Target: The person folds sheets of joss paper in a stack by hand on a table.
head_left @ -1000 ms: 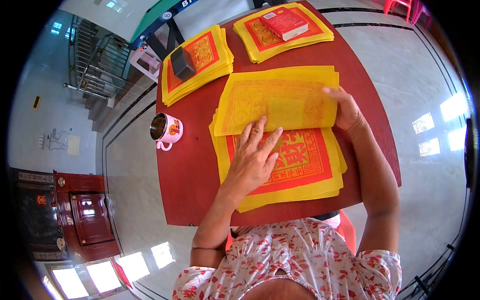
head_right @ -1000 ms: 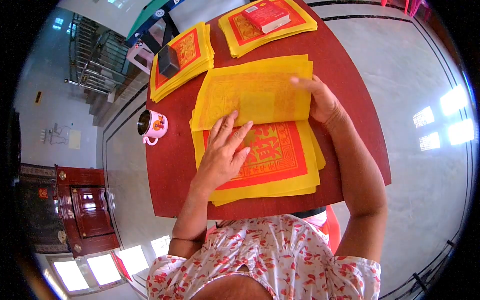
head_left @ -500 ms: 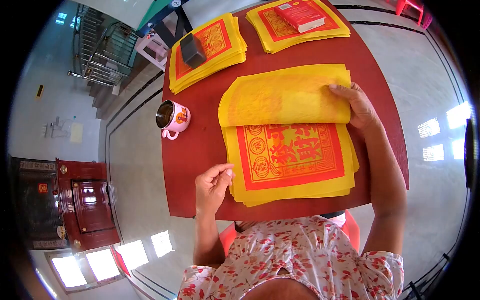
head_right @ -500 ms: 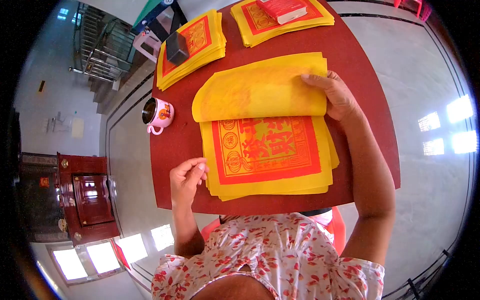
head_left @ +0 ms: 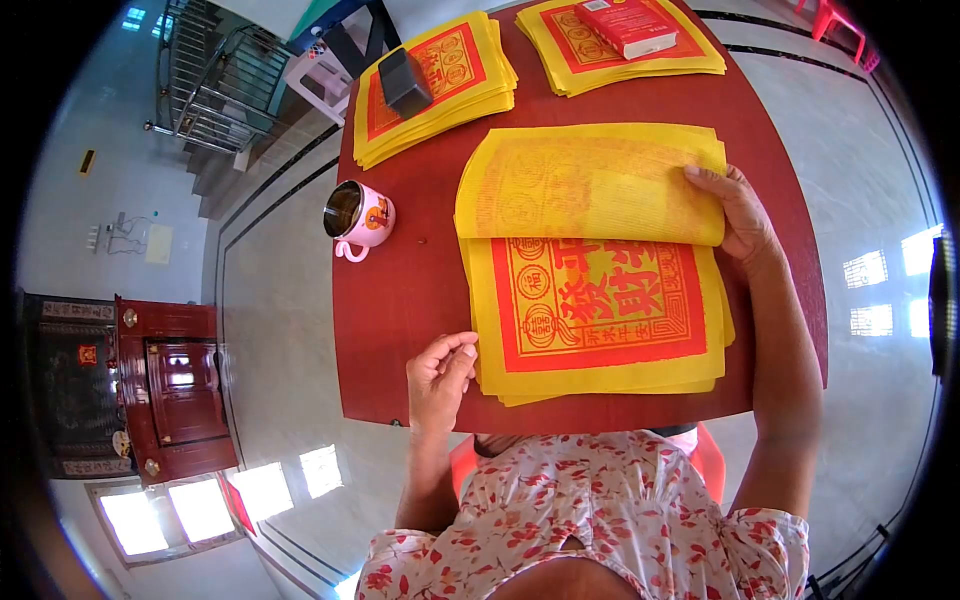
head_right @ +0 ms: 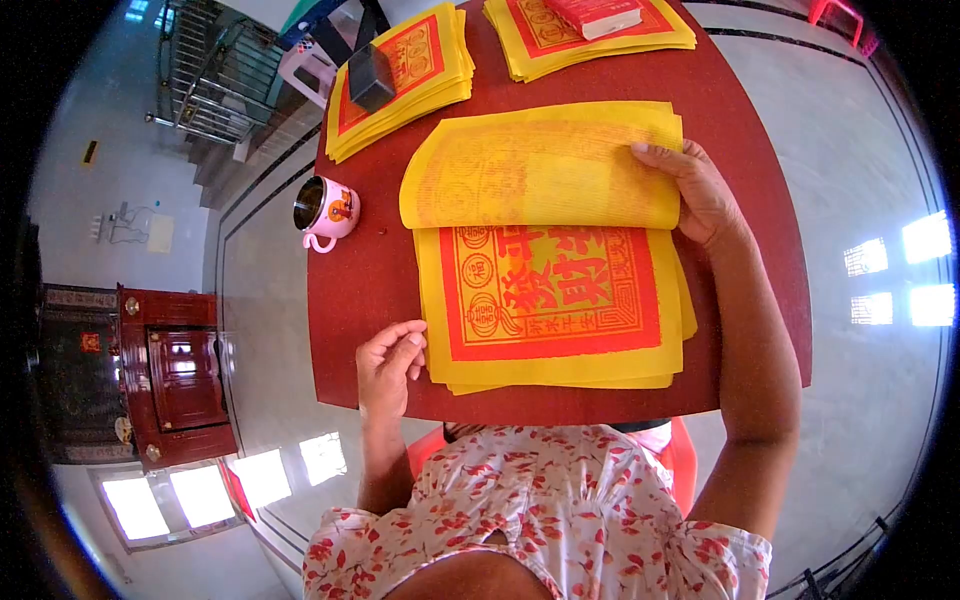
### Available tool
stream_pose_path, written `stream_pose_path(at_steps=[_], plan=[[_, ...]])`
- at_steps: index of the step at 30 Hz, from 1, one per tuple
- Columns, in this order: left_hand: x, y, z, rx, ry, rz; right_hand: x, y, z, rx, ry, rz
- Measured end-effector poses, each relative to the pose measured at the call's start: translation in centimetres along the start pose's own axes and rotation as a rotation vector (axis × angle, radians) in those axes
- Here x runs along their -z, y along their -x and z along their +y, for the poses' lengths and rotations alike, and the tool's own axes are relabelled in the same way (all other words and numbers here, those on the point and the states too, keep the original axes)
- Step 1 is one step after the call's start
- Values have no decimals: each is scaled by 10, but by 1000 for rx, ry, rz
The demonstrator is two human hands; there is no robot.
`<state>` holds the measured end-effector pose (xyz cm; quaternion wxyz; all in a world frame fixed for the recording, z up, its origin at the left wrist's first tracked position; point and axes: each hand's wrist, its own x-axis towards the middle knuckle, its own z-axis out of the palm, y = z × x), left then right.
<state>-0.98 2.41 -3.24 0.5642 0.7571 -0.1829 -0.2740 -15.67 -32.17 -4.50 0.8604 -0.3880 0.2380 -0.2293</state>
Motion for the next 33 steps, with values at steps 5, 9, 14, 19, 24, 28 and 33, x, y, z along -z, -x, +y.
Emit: stream_pose_path(at_steps=[5, 9, 14, 19, 24, 28, 33], plan=[[1, 0, 2, 21, 118, -9, 0, 0, 0, 6, 2, -4], [0, -1, 0, -50, 49, -8, 0, 0, 0, 7, 3, -4], [2, 0, 4, -7, 92, -20, -1, 0, 0, 1, -4, 12], [0, -1, 15, 173, 380, -21, 1, -1, 1, 3, 2, 22], [2, -2, 15, 222, 468, -25, 0, -1, 1, 11, 9, 34], [0, -4, 13, 197, 489, -62, 2, -2, 2, 1, 4, 12], [-5, -3, 13, 135, 514, -6, 1, -1, 1, 11, -7, 6]])
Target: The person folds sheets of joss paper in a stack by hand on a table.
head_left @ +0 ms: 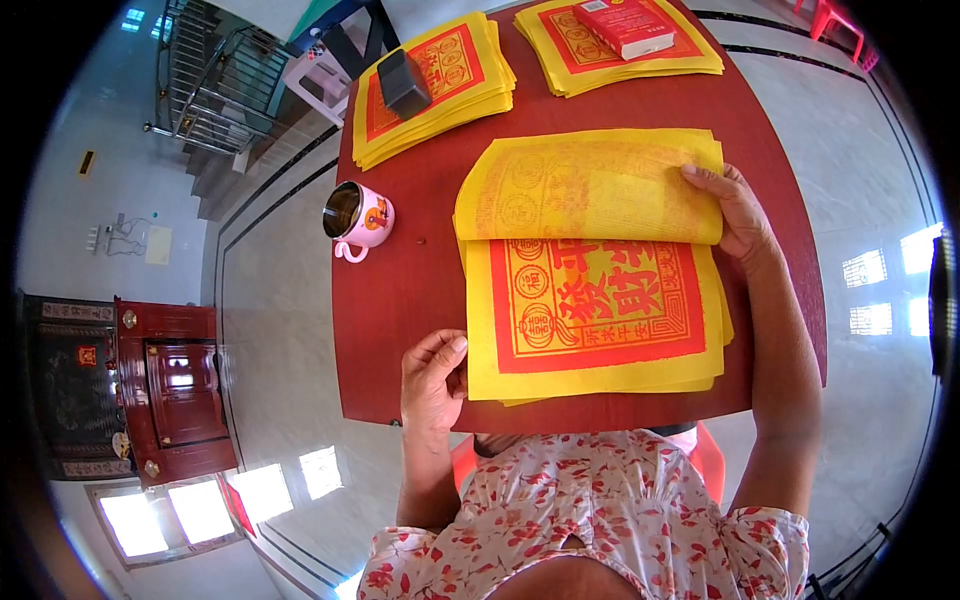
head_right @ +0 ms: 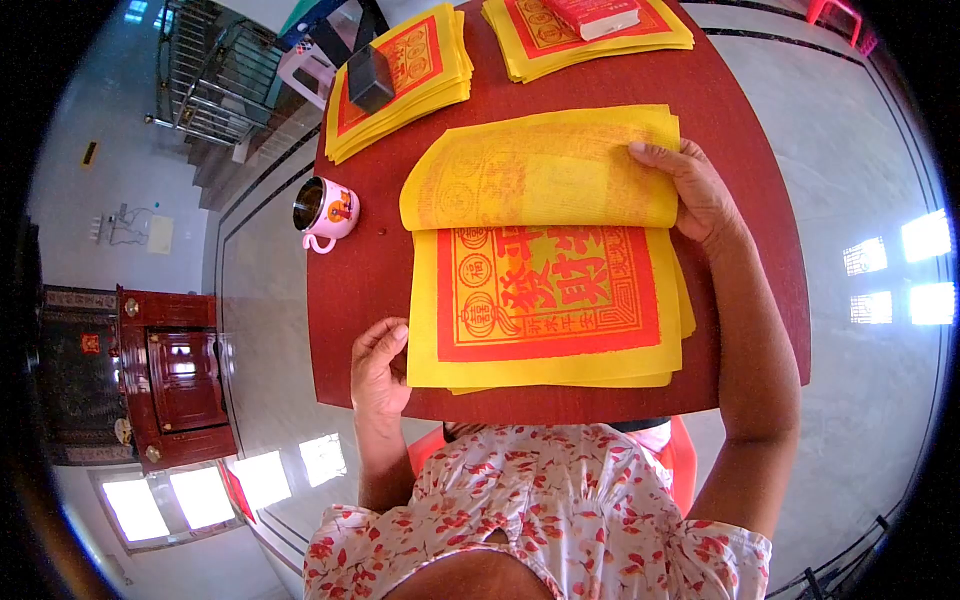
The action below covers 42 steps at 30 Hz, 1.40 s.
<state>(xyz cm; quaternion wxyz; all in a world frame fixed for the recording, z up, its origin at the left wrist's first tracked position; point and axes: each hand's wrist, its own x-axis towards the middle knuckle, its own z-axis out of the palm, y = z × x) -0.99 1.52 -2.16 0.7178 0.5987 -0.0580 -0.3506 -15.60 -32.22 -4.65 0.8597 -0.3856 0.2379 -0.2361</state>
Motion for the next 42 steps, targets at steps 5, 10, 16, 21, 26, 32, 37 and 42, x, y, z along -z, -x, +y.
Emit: stream_pose_path(at_steps=[5, 10, 16, 21, 26, 32, 37, 42], plan=[[6, -2, 1, 61, 73, -93, 0, 0, 1, 0, 4, -21], [5, -2, -1, 81, 83, -110, -1, 0, 0, -2, 23, -7], [6, -4, -5, 63, 61, -109, 0, 0, 1, -1, 31, -7], [7, -4, -3, 47, 91, -221, 1, -1, 0, -11, 17, -13], [-2, -3, -9, -54, -16, -146, -1, 1, 0, -4, 13, -4], [8, -11, -5, -270, -334, -137, -1, 1, -1, -2, 33, -18], [10, -20, 3, -366, -419, -188, 1, 0, 0, -9, 29, -22], [-1, -34, 16, -653, -728, -287, -1, 1, -1, -12, 17, -11]])
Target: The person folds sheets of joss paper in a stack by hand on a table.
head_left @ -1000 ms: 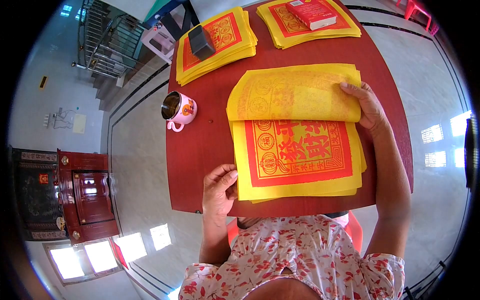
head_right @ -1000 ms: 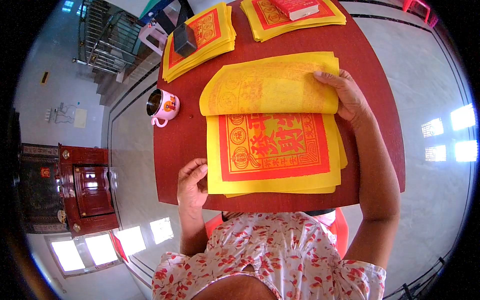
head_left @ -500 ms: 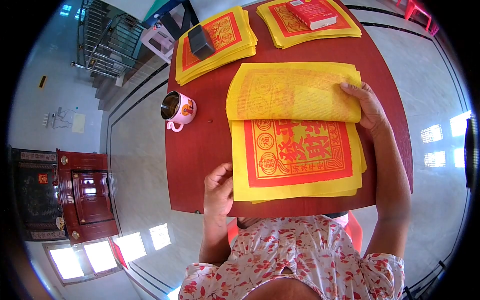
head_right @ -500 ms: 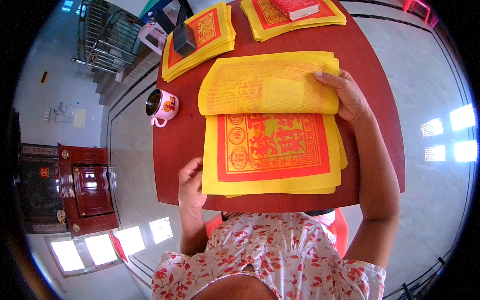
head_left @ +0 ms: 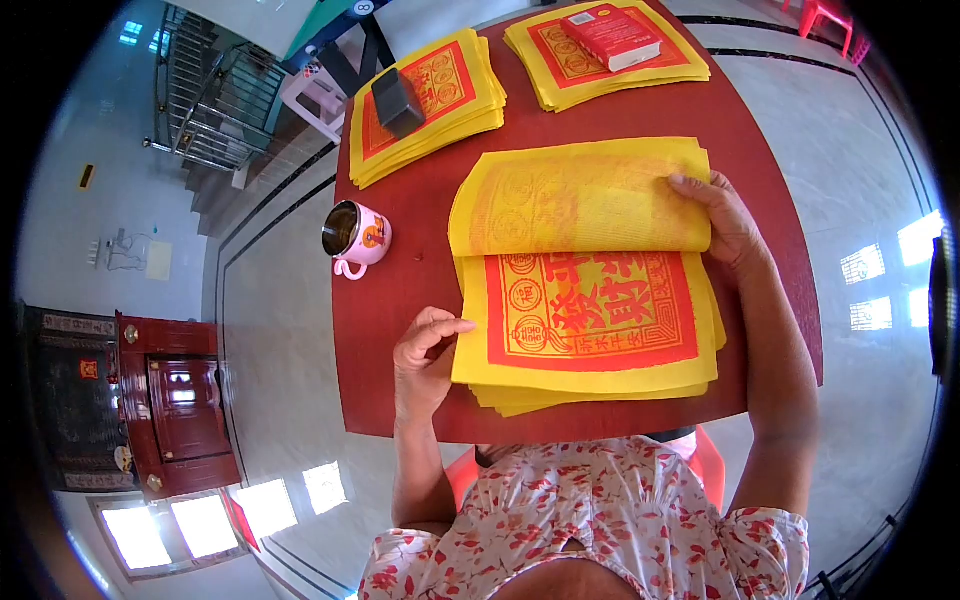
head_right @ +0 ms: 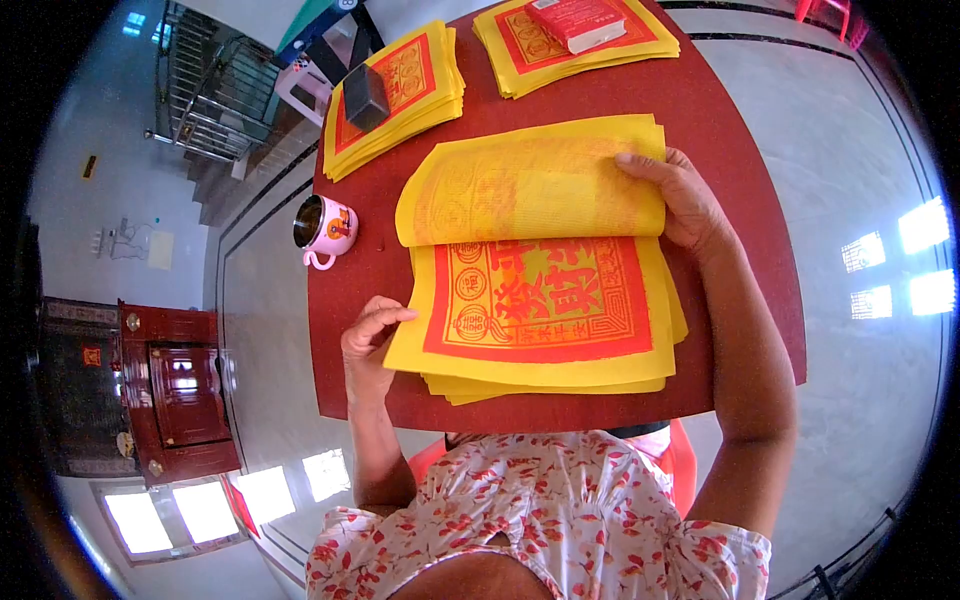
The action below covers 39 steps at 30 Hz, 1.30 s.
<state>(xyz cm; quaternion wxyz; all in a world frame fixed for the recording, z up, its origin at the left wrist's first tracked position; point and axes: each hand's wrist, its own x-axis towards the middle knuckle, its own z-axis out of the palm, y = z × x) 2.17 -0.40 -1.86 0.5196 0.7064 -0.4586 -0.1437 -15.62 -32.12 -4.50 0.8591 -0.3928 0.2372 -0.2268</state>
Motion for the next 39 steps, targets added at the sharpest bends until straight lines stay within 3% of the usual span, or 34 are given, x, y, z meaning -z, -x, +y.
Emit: stream_pose_path(at_steps=[5, 7, 9, 11, 15, 18, 22, 28, 31, 33, 39], plan=[[0, -26, 1, -23, 147, 16, 1, 0, 0, -13, -19, -47], [-2, -36, 9, 197, 186, 96, 1, 0, 0, -10, -27, -47], [-5, -48, 8, 150, 150, 94, -3, 3, -1, -6, -36, -45], [-6, -55, 9, 272, 273, 129, -10, 7, -3, -28, -116, -40], [-11, -68, 4, 285, 320, 185, -4, 4, -3, -52, -119, -25], [-13, -78, 4, 352, 350, 237, 11, -8, 5, -17, 27, -70], [-17, -92, 3, 349, 243, 256, 12, -7, 8, 28, -48, -79], [-20, -103, -14, 239, 82, 268, -10, 3, -5, 6, -169, 86], [-22, -105, -15, 267, 22, 283, -3, 2, -3, -16, -222, -62], [-21, -107, -16, 261, -42, 273, 1, 3, -1, 42, 77, -161], [-18, -89, 6, 327, 124, 393, -5, 4, -1, 3, 1, -84]])
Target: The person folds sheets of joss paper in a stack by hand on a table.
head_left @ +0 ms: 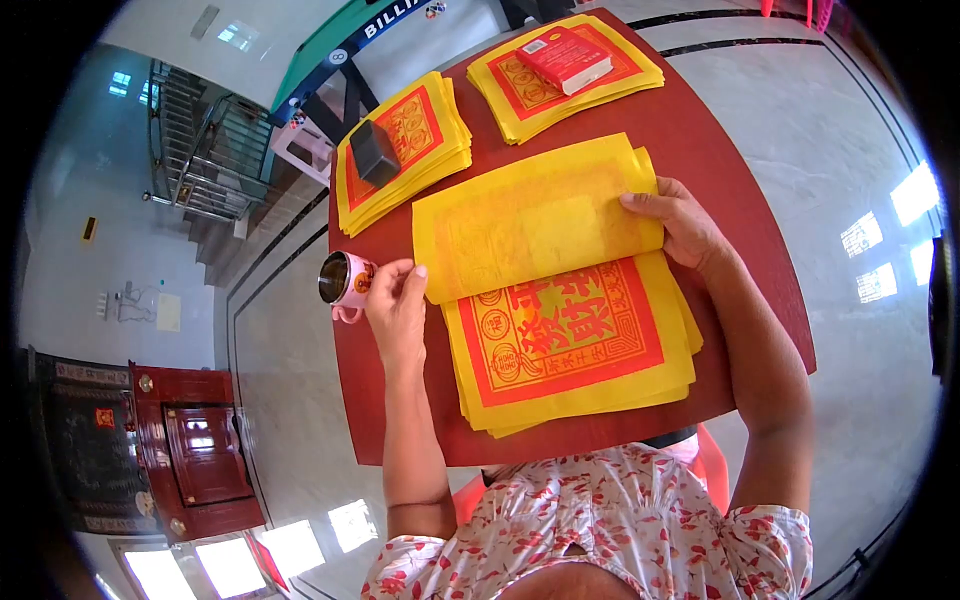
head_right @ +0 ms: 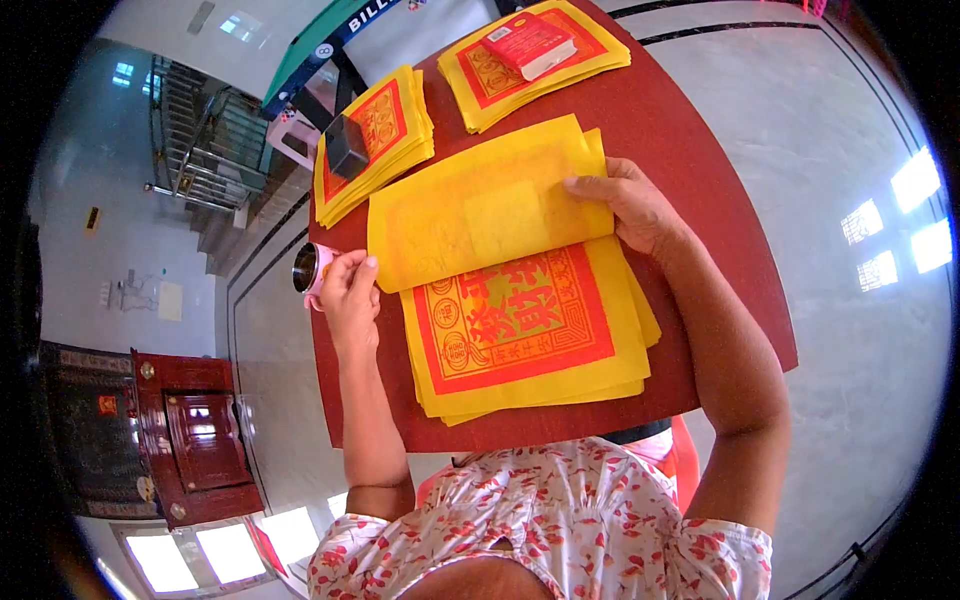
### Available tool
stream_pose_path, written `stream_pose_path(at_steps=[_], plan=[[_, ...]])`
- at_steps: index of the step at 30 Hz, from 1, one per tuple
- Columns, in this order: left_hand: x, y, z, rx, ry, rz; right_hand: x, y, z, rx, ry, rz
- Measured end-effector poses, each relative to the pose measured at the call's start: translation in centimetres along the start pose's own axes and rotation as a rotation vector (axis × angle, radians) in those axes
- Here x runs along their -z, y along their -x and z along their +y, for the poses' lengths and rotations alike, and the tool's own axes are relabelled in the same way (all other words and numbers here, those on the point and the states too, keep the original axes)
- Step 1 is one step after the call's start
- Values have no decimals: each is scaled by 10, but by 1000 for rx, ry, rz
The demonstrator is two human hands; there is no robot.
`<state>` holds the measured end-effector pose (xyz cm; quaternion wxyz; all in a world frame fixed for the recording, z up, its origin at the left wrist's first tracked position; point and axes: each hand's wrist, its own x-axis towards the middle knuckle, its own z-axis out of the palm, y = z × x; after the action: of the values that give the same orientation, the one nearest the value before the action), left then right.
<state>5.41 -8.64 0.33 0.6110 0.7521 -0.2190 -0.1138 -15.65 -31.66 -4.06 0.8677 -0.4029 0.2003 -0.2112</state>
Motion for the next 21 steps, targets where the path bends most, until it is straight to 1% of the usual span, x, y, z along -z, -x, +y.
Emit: stream_pose_path(at_steps=[2, 4, 5, 7, 8, 11, 14, 15, 21], plan=[[16, 12, -2, 1, 16, -13, -3, 0, -2, -7, -34, 40], [34, 28, -8, 133, 54, -112, -1, 0, -1, 20, -19, 41], [40, 36, -11, 138, 55, -105, 0, -1, 0, 13, -16, 37], [50, 53, -17, 230, 53, -226, 4, -4, 3, 4, -31, 62], [52, 61, -19, 250, 87, -239, 5, -4, 3, -7, -26, 57], [62, 79, -28, 279, 61, -344, 3, -3, 2, 20, 6, 100], [62, 91, -32, 313, 130, -310, 6, -5, 3, 23, 5, 78], [64, 93, -35, 309, 152, -327, 5, -4, 3, 28, 15, 107], [62, 98, -41, 378, 154, -259, 4, -5, 4, 43, 28, 88]])
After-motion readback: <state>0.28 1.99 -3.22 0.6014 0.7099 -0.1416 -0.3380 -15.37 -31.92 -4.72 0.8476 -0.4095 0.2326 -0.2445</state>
